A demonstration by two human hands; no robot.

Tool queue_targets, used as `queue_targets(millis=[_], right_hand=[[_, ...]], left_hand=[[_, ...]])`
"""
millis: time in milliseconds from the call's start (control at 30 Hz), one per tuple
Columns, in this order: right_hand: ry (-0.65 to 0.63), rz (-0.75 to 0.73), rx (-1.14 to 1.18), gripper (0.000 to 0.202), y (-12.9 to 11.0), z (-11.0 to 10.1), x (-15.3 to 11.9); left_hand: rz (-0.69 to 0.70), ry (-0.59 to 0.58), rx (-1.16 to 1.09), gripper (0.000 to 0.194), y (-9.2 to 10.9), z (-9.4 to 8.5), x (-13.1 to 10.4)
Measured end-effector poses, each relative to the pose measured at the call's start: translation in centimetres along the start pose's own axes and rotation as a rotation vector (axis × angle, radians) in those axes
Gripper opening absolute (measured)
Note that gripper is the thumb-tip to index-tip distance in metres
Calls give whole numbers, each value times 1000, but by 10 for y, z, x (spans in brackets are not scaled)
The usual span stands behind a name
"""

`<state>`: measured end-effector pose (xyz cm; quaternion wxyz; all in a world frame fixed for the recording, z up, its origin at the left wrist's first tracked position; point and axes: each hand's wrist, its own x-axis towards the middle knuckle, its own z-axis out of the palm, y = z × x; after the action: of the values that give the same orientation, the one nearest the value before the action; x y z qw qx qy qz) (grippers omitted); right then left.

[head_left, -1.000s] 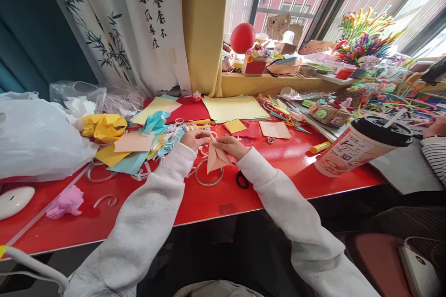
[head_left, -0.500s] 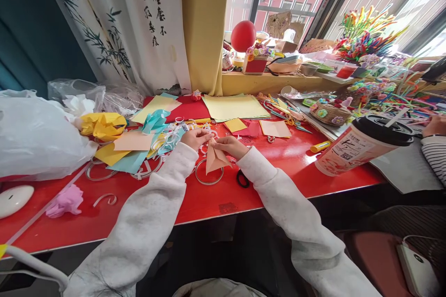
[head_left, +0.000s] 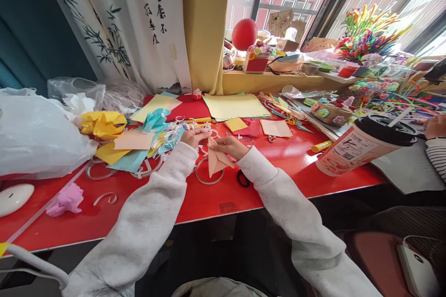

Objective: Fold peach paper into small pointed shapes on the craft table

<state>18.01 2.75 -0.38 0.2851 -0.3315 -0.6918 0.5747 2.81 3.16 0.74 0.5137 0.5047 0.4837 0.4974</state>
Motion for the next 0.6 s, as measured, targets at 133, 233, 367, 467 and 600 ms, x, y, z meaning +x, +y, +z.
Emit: queue_targets(millis=[133,233,367,467,600], right_hand=[[-4,7,-2,35,-2,-3,-1],[20,22,-21,36,-2,-7,-3],[33,38,-54,37,-4,-10,-3],[11,38,-109,38,-2,-10,-2],[-60,18,-111,37,4,-11,0]], left_hand=[[-53,-42,-58,21,1,0,-1],[-52,-109,-70,33,4,-1,-2],[-7,-135,-23,36,6,0,-2],[2,-84,16,33,5,0,-2],[-8,-52,67,33,1,-1,0]])
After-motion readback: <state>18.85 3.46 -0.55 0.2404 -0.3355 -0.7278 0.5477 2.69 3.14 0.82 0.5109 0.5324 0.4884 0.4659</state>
